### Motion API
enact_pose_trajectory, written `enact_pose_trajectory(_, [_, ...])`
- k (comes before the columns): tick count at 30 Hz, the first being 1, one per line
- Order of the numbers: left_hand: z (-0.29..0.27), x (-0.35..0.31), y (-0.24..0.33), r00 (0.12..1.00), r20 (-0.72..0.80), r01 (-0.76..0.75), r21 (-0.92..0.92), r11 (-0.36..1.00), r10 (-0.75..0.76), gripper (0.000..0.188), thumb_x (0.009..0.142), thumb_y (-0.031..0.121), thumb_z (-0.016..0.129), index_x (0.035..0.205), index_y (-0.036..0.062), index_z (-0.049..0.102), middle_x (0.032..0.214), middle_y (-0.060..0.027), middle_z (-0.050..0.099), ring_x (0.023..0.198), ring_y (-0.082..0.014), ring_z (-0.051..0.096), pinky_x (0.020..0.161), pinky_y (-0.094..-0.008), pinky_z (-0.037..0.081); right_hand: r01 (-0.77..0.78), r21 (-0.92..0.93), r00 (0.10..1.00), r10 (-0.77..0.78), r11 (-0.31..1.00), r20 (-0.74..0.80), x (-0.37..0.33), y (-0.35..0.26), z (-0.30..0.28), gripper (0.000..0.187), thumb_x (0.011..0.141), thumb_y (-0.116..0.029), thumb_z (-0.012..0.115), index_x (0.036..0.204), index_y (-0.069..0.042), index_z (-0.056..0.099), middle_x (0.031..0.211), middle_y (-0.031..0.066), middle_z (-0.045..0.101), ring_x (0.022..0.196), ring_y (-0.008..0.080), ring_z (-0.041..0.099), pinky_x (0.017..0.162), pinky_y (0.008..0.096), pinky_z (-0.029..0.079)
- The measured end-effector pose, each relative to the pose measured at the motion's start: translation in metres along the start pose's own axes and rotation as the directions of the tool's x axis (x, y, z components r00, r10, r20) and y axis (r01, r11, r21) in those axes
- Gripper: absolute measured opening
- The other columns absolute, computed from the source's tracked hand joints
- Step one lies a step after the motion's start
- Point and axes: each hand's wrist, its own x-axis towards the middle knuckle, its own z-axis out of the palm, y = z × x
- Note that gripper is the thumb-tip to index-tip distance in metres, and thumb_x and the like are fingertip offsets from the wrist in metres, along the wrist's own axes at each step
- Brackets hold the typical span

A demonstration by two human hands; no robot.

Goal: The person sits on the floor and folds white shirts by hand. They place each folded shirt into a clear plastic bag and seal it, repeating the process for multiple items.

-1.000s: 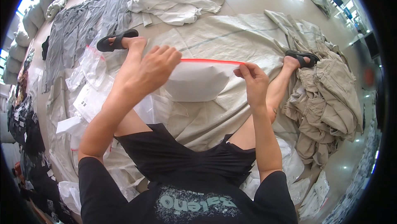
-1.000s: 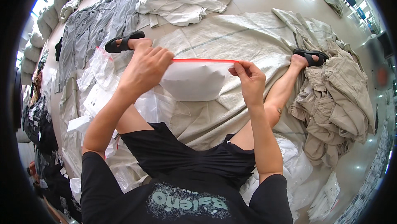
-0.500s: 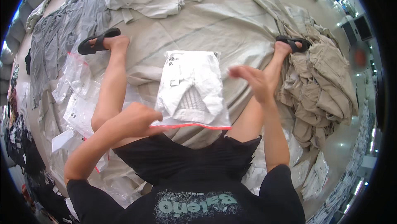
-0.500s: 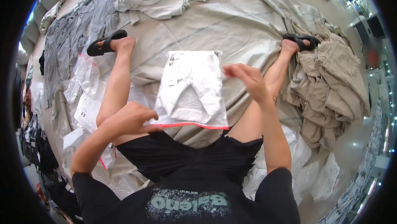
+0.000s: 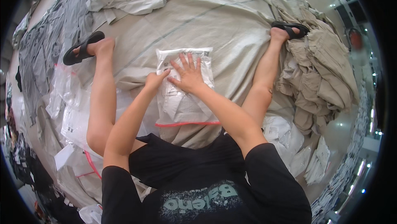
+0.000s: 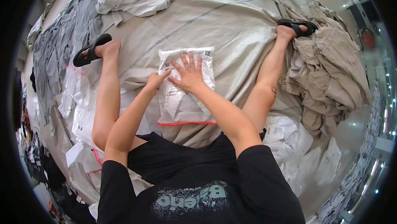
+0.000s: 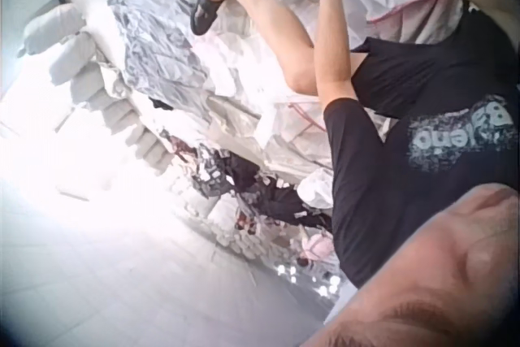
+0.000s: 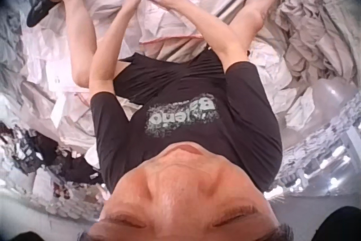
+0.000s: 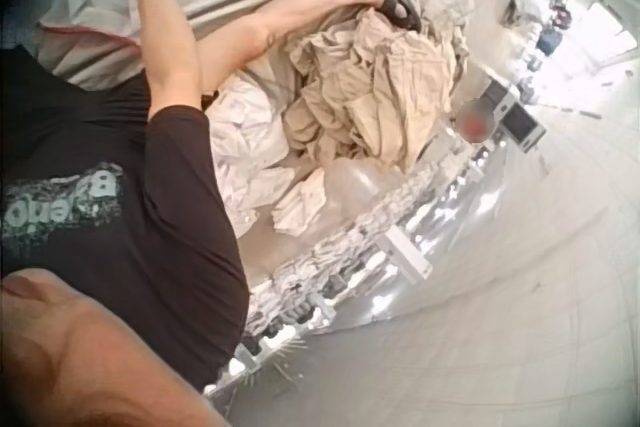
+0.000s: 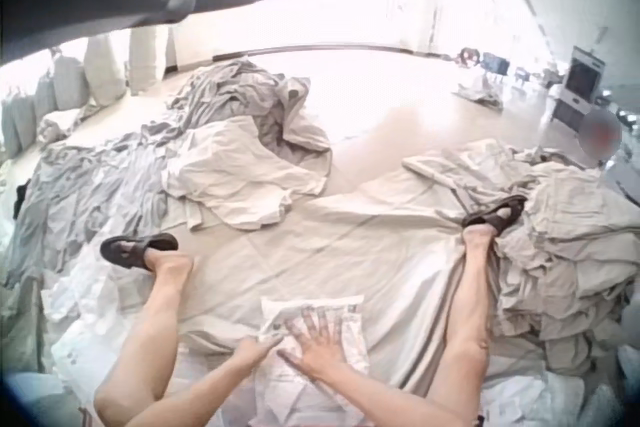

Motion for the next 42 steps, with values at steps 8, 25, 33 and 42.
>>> enact_pose_trajectory(8, [-0.005, -0.04, 0.069, 0.93, 0.316, -0.072, -0.345, 0.936, 0.188, 0.047, 0.101, 0.03, 0.08, 0.129, -0.0065, 0.072, 0.117, -0.0168, 0.079, 0.095, -0.0243, 0.079, 0.082, -0.0373, 0.065, -0.209, 0.891, 0.903, 0.429, 0.404, 0.017, -0.047, 0.078, -0.041, 0.054, 0.109, -0.042, 0.063, 0.148, -0.005, 0.061, 0.156, 0.0141, 0.057, 0.145, 0.0321, 0.053, 0.114, 0.0485, 0.048])
enact_pose_trajectory(25, [-0.158, 0.046, 0.086, 0.762, 0.344, -0.551, 0.79, 0.27, 0.549, 0.048, 0.102, 0.05, 0.069, 0.124, 0.0088, 0.078, 0.114, -0.0158, 0.077, 0.107, -0.0342, 0.073, 0.093, -0.0442, 0.056, -0.173, 0.923, -0.073, 0.93, 0.343, -0.36, -0.39, 0.096, -0.324, 0.048, 0.104, -0.043, 0.074, 0.125, 0.0, 0.079, 0.108, 0.0025, 0.077, 0.089, 0.0141, 0.068, 0.084, 0.0336, 0.057])
enact_pose_trajectory(33, [-0.217, 0.086, 0.078, -0.218, 0.476, -0.735, 0.495, -0.464, 0.852, 0.018, 0.084, 0.008, 0.078, 0.083, -0.001, 0.062, 0.081, -0.0192, 0.059, 0.078, -0.038, 0.056, 0.076, -0.0466, 0.047, 0.266, 0.762, -0.234, 0.807, 0.59, -0.543, -0.499, 0.118, -0.322, 0.046, 0.115, -0.033, 0.053, 0.15, -0.005, 0.06, 0.121, 0.0142, 0.077, 0.093, 0.0173, 0.071, 0.085, 0.0333, 0.057])
enact_pose_trajectory(42, [-0.216, 0.064, 0.046, 0.473, 0.186, -0.61, 0.774, 0.168, 0.861, 0.031, 0.086, 0.014, 0.076, 0.112, -0.0025, 0.072, 0.115, -0.0228, 0.069, 0.117, -0.0355, 0.061, 0.106, -0.0441, 0.043, -0.056, 0.998, 0.673, 0.74, 0.04, 0.008, -0.206, 0.08, -0.163, 0.031, 0.11, -0.016, 0.06, 0.137, -0.003, 0.069, 0.104, 0.01, 0.079, 0.083, 0.0106, 0.068, 0.076, 0.0278, 0.059])
